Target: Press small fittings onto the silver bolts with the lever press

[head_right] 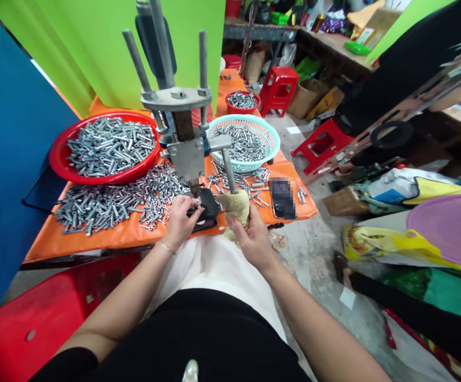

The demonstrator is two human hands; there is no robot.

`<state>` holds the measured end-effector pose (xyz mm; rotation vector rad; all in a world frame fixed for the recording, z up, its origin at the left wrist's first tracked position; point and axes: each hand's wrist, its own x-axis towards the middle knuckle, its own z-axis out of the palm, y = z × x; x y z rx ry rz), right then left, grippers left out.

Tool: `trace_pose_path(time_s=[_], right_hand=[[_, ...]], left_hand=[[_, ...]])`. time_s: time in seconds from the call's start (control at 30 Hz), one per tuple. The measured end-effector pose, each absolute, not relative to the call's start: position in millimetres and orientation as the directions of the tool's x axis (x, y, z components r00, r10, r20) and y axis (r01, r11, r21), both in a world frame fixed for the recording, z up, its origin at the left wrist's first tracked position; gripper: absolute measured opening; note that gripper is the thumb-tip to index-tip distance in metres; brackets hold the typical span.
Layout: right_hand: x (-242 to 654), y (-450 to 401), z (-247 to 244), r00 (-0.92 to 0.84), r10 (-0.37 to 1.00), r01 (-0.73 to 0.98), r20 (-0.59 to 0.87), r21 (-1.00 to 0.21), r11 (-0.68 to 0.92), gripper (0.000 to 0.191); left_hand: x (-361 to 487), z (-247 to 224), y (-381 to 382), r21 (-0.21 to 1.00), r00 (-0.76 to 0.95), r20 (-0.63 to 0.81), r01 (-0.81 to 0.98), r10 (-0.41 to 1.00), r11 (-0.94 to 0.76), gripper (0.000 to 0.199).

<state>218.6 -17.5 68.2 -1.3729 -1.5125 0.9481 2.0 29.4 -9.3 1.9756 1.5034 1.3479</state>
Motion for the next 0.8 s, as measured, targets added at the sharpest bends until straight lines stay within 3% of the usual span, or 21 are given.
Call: trace_pose_path(time_s=[0.27, 0.43, 0.53, 0.67, 0.8], right_hand=[[216.3, -12.2, 68.5, -0.038, 0.995, 0.379, 0.094, -0.920, 0.102, 0.044], [214.8, -6.8, 64.3, -0.033, 0.996, 0.398, 0.079, -0.914, 0.086, 0.046], [211.8, -1.1, 57.6, -0.031, 0.998, 0.396, 0.060, -0.916, 0.067, 0.050], [209.0, 4.6, 48.3, -0.020, 0.998, 0.385, 0.056, -0.921, 0.059, 0.051], [207.8, 5.9, 43.8, -0.012, 1.000, 0.347, 0.027, -0.937, 0.029, 0.053]], left_hand=[[-3.1, -19.7, 42.3, 0.624, 0.031, 0.574, 0.630, 0.818, -0.462, 0.010], [-22.4, -2.6, 43.7, 0.609, 0.105, 0.531, 0.642, 0.841, -0.465, 0.032], [-52.6, 8.6, 38.0, 0.536, 0.077, 0.385, 0.793, 0.920, -0.291, 0.017], [-89.1, 9.6, 31.1, 0.280, -0.098, 0.135, 0.958, 0.986, 0.056, 0.008], [-97.8, 4.4, 33.7, 0.204, -0.103, 0.075, 0.975, 0.992, 0.085, 0.009]])
